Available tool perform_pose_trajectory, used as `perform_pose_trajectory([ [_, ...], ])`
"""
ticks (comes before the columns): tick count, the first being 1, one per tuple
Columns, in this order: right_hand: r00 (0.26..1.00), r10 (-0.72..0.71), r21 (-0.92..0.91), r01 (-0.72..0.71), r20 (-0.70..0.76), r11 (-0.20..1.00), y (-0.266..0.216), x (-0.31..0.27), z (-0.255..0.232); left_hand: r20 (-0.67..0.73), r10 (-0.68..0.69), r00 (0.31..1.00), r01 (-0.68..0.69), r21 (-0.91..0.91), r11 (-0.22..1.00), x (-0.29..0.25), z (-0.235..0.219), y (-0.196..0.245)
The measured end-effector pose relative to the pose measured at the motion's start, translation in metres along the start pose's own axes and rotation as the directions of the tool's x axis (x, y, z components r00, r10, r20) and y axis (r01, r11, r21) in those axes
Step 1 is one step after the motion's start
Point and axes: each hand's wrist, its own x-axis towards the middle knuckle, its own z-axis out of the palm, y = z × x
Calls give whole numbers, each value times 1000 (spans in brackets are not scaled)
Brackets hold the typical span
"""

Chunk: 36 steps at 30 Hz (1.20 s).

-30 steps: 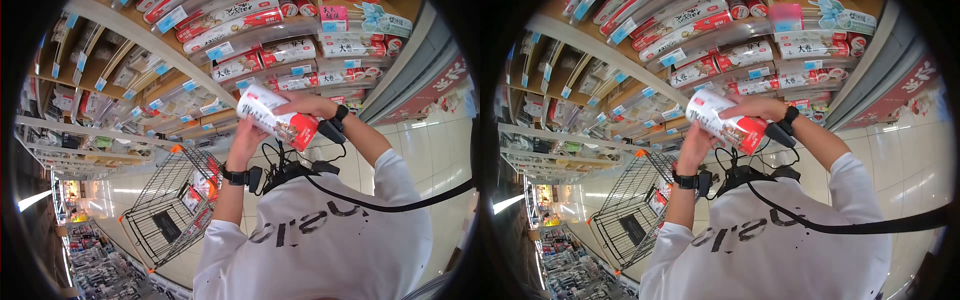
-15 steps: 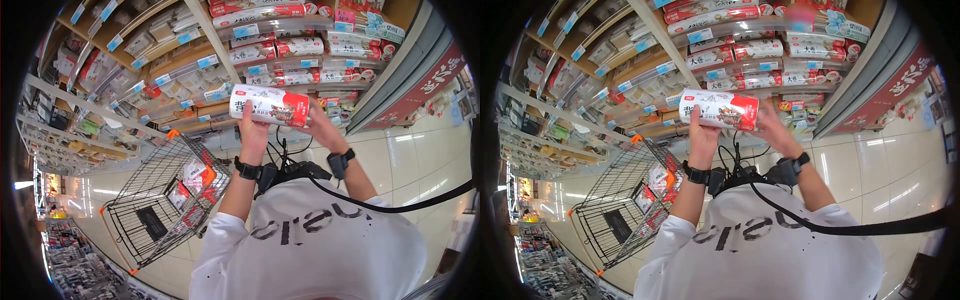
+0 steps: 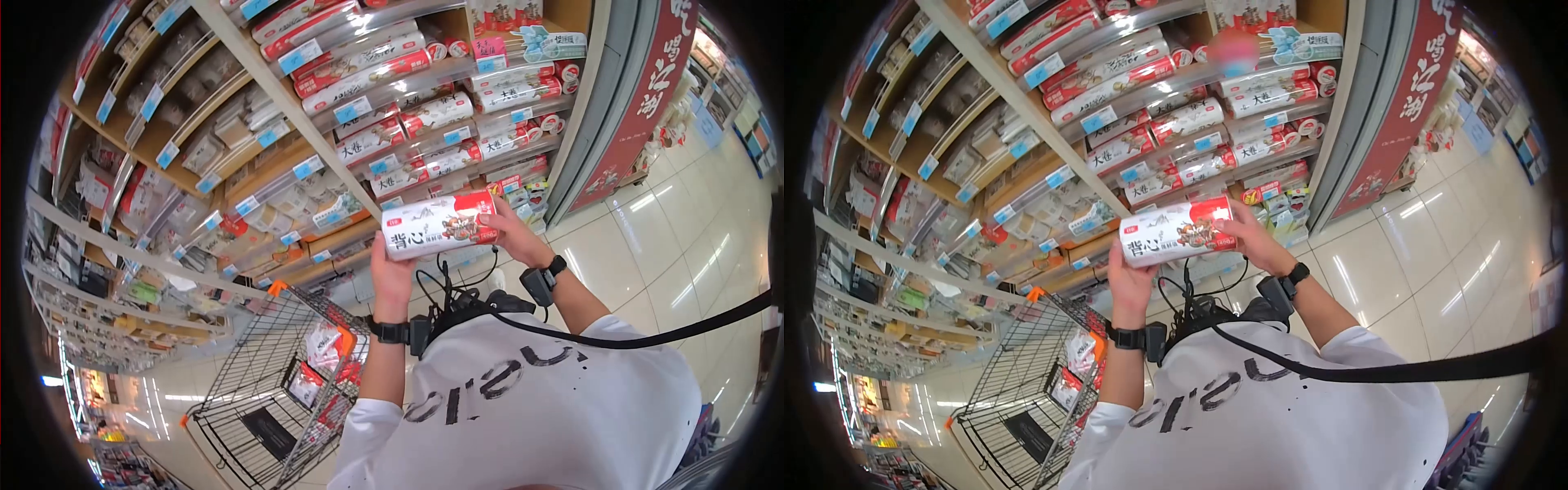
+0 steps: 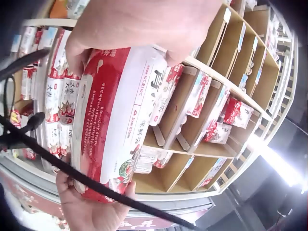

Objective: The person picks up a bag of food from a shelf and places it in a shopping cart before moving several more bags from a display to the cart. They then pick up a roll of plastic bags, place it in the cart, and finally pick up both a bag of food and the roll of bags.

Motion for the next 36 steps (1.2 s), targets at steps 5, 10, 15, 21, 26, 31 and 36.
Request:
perform_pose_trajectory([
  [5,997,73,58,-71,-20,996,1,-8,-12,-28,-72,997,75,144,987,-1,-6,-3],
  [10,995,94,92,-97,34,991,5,-5,-29,16,-102,995,92,306,948,-2,-1,3],
  [15,997,70,127,-74,37,989,10,-8,-34,-18,-125,992,122,385,915,8,-1,0],
  [21,995,98,235,-95,0,967,10,-15,-35,-21,-166,986,161,385,909,17,0,-3],
  [26,994,103,239,-90,-44,967,19,-20,-45,4,-231,973,211,395,894,18,4,-7],
  [31,993,120,225,-113,-16,968,20,-23,-42,-7,-213,977,194,448,873,14,9,-5],
  [36,992,124,200,-120,-10,973,22,-25,-40,-39,-199,979,194,473,860,8,9,-6],
])
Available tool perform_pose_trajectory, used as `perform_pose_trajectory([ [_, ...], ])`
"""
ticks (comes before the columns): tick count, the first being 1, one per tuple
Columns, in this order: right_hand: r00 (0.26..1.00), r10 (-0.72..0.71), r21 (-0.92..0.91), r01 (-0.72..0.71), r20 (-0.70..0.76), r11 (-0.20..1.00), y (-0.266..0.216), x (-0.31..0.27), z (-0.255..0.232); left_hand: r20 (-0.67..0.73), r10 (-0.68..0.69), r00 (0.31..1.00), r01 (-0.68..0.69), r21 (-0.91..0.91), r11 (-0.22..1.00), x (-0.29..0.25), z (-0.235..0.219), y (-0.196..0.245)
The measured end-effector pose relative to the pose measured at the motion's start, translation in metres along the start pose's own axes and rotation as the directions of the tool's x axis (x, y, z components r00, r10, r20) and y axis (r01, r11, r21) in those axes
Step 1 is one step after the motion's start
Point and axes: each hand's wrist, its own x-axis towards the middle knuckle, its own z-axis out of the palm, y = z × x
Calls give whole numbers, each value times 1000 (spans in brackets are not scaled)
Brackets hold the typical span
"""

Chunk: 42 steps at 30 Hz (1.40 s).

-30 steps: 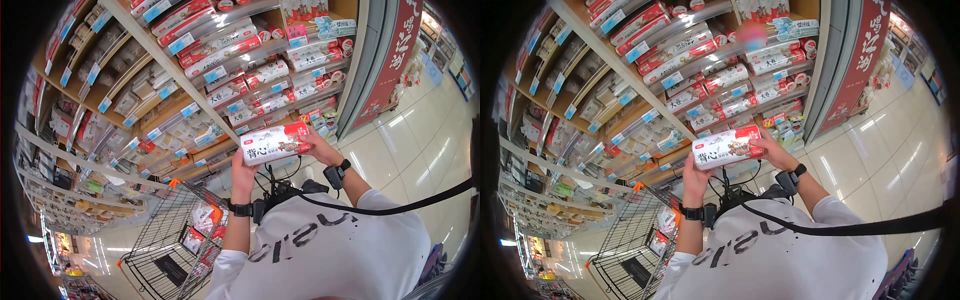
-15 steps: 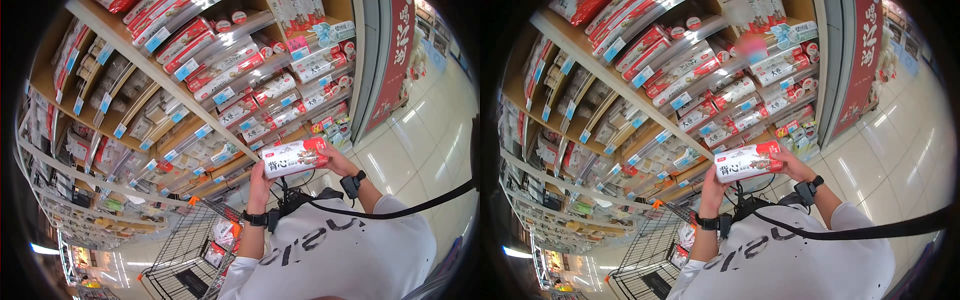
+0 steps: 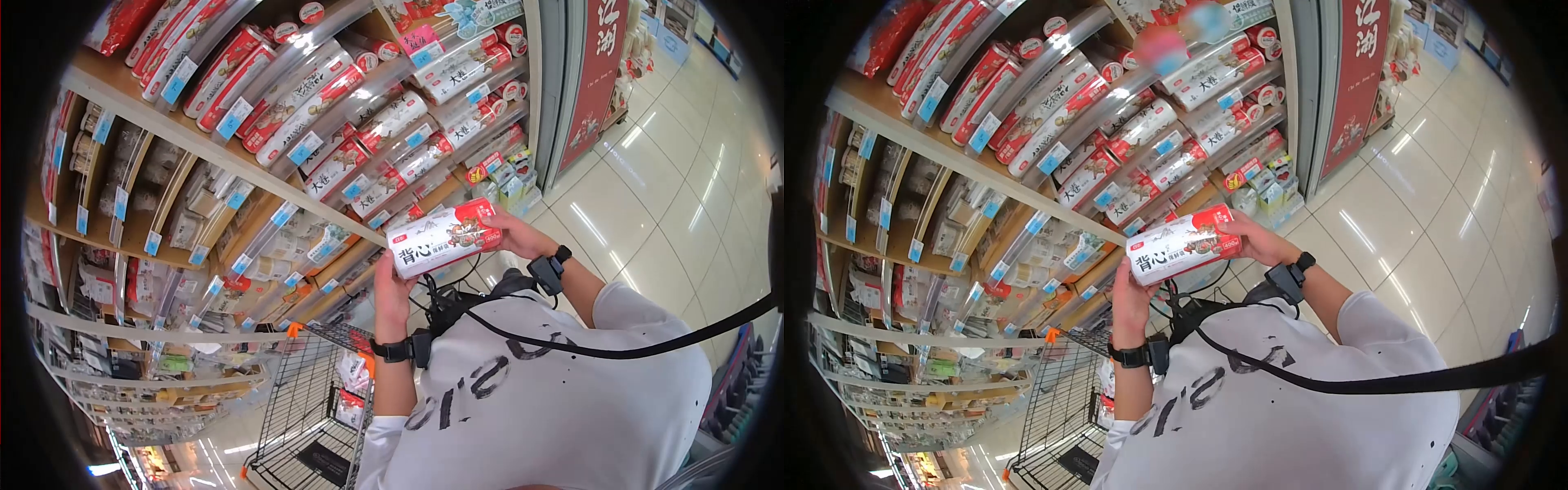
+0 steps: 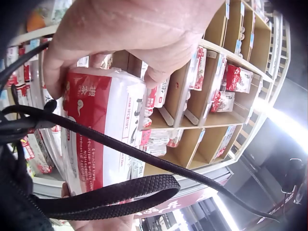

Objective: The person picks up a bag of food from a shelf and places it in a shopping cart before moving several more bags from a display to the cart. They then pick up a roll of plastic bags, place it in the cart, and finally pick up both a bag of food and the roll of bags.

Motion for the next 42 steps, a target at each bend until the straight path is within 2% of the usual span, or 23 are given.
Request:
perform_pose_trajectory([
  [6,999,44,-8,-44,9,999,-1,-2,6,10,5,1000,-5,-6,1000,-9,-5,-2],
  [12,998,63,20,-63,20,998,2,-1,12,-103,40,994,-43,-24,999,-17,-8,-8],
  [14,998,38,36,-40,52,999,7,0,9,-66,35,997,-39,-55,998,-12,-20,-15],
  [16,994,-27,36,23,109,999,15,0,1,80,110,991,-106,-56,993,-20,-15,-13],
  [17,999,-25,102,20,46,995,25,6,-8,60,121,991,-117,-76,990,-16,-21,-16],
  [18,995,-78,204,65,57,977,21,6,0,40,137,990,-132,-102,986,-11,-29,-25],
  [19,996,-68,266,50,57,963,27,12,-7,9,125,992,-124,-107,987,-11,-32,-25],
  [20,997,42,323,-60,62,945,28,12,-15,-24,98,995,-100,-114,989,-11,-37,-26],
  [22,994,78,353,-101,77,930,31,19,-28,-64,172,983,-180,-154,971,-15,-34,-17],
  [23,996,69,428,-86,54,900,27,20,-24,-47,207,977,-211,-149,966,-19,-30,-6],
  [24,997,74,503,-78,28,861,20,18,-18,-86,238,967,-247,-117,962,-28,-26,3],
  [28,999,-3,547,-26,53,837,-2,17,-14,-158,302,940,-316,-76,946,-44,-40,13],
  [30,999,-53,581,35,15,813,-9,18,-15,-169,304,937,-323,-94,942,-48,-53,11],
  [32,999,-39,589,43,-20,807,-16,16,-8,-222,280,934,-313,-125,942,-52,-64,7],
  [35,996,-83,603,92,-42,793,-21,9,5,-232,301,925,-337,-137,931,-59,-71,2],
  [39,996,-85,657,58,9,752,-16,10,-1,-233,310,922,-345,-128,930,-70,-71,0],
  [41,988,-154,695,97,19,713,-27,9,3,-259,304,917,-354,-175,919,-72,-84,-8],
  [42,992,-124,671,104,-19,734,-27,6,-3,-188,351,917,-389,-237,890,-78,-95,-13],
])
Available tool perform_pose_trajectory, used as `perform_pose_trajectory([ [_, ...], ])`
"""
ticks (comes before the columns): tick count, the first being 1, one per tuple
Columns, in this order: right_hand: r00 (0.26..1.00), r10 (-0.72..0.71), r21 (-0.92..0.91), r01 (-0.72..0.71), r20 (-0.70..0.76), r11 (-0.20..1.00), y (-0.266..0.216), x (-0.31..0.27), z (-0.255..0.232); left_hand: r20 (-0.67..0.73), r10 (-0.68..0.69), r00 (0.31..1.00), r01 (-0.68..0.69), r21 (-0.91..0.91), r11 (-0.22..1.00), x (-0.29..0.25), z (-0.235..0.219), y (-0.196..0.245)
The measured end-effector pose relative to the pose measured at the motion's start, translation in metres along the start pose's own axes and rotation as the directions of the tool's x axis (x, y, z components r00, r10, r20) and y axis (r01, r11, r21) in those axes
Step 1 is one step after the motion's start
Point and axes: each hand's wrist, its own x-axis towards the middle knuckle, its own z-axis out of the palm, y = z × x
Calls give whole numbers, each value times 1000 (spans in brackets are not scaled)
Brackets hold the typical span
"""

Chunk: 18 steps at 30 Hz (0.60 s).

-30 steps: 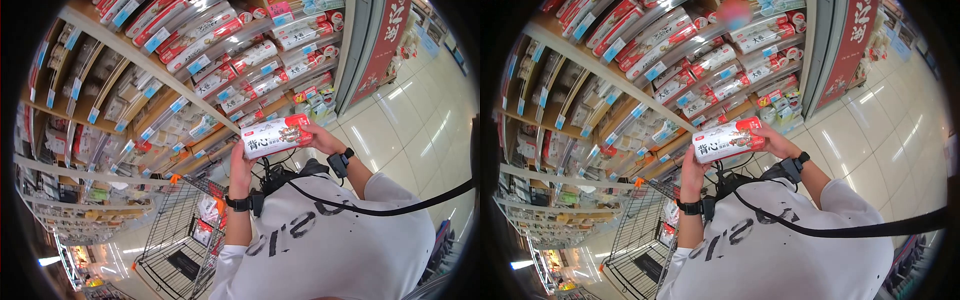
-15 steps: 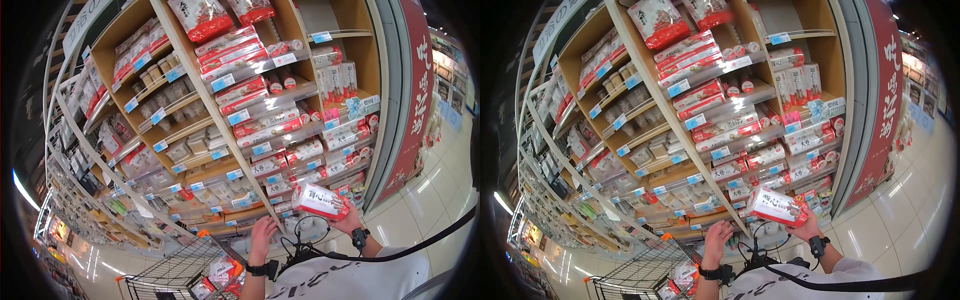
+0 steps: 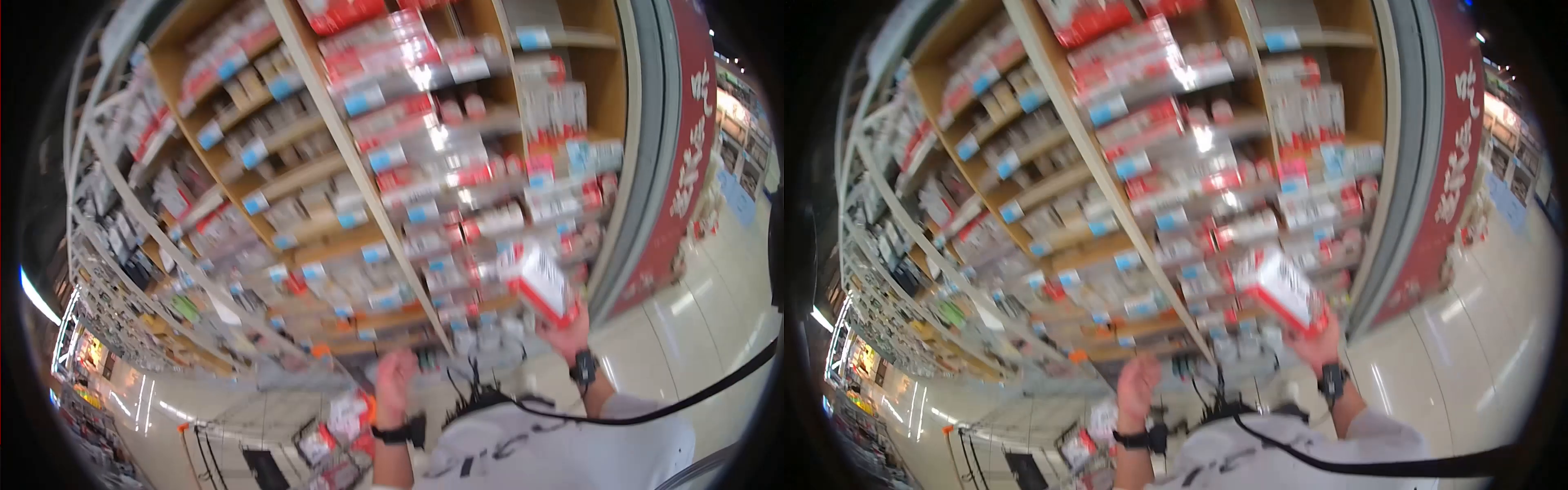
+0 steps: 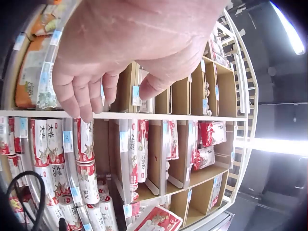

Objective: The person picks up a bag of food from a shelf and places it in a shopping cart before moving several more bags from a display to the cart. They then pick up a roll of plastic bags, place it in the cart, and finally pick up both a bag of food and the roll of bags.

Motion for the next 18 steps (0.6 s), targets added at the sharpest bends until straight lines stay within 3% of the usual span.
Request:
perform_pose_trajectory([
  [1,997,-38,-46,41,67,998,-9,3,-12,-61,11,998,-10,21,1000,-6,-5,3],
  [2,993,-118,-73,115,-31,991,-11,-4,2,-46,30,998,-28,33,999,-9,-13,7],
  [4,976,-214,-69,212,-32,975,-27,-11,6,-18,66,998,-68,-80,995,-22,-21,14],
  [6,961,-221,-24,220,-169,975,-45,-25,-3,-212,30,977,-37,-28,999,-39,-23,20],
  [8,960,-266,-84,260,-83,962,-59,-42,-5,-300,-29,953,19,-37,999,-56,-34,16],
  [9,941,-313,-79,305,-124,949,-65,-48,-11,-364,-41,931,27,-43,999,-60,-38,15],
  [18,921,-351,-92,340,-168,936,-115,-65,-32,-534,-23,845,-15,-67,998,-124,-54,-26],
])
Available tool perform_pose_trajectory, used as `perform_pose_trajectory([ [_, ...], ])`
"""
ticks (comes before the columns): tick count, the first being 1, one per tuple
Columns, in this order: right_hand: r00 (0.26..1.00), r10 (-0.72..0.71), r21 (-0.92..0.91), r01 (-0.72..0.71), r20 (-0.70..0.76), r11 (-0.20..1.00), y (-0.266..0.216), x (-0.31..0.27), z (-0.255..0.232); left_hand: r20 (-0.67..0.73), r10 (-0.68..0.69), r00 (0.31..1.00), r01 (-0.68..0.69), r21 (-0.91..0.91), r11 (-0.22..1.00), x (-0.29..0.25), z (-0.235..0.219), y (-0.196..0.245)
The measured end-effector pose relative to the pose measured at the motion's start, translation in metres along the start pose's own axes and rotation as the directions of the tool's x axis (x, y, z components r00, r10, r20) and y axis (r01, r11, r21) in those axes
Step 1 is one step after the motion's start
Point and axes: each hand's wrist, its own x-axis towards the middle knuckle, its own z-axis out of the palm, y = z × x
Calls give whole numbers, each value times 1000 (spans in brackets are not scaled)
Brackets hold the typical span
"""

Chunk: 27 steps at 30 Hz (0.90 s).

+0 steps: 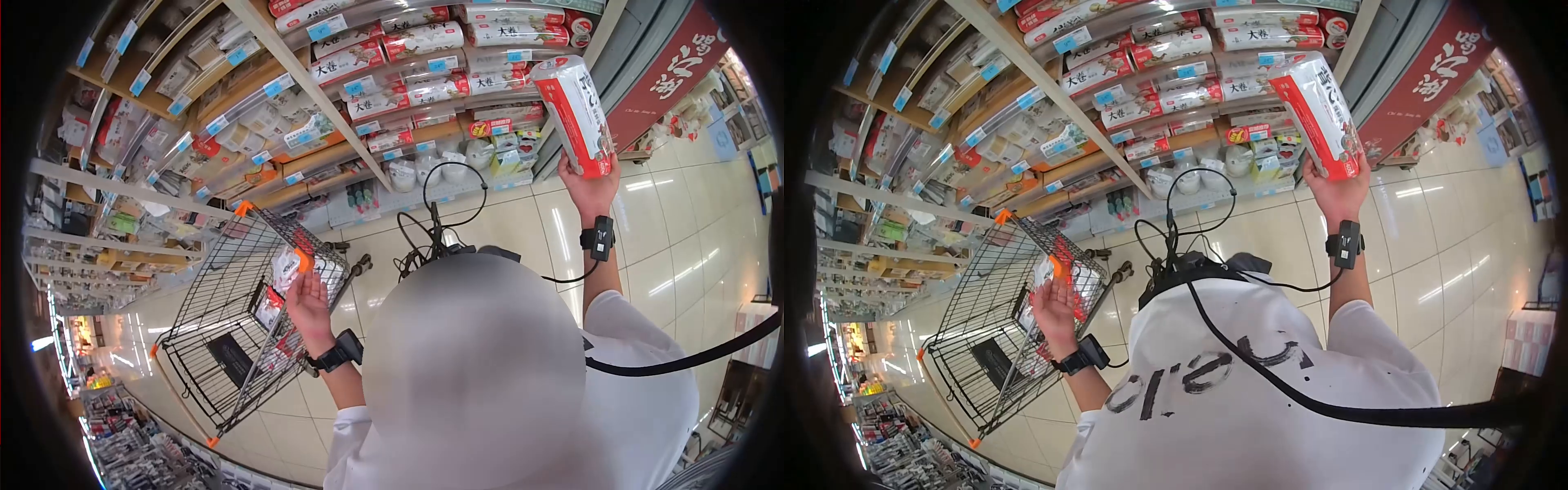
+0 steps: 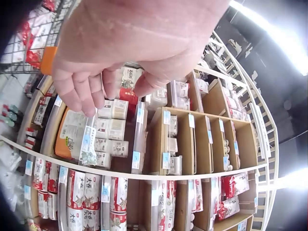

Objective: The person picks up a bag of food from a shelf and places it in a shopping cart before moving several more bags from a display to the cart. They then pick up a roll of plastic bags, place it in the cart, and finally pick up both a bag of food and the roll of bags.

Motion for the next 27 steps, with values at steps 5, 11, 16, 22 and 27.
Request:
perform_pose_trajectory([
  [5,999,-31,-73,28,-44,997,-42,-1,-18,-6,-12,1000,12,60,998,-28,31,-29],
  [11,991,-75,-356,30,-114,934,-103,-22,-60,42,-47,998,36,246,969,-82,86,-73],
  [16,994,25,-491,-76,-110,868,-130,-33,-99,-34,-113,993,118,349,930,-126,87,-102],
  [22,985,151,-567,-80,80,820,-125,-34,-112,-101,-99,990,134,451,882,-175,77,-116],
  [27,973,200,-608,-91,114,789,-100,-52,-97,-80,-124,989,147,483,863,-184,71,-116],
])
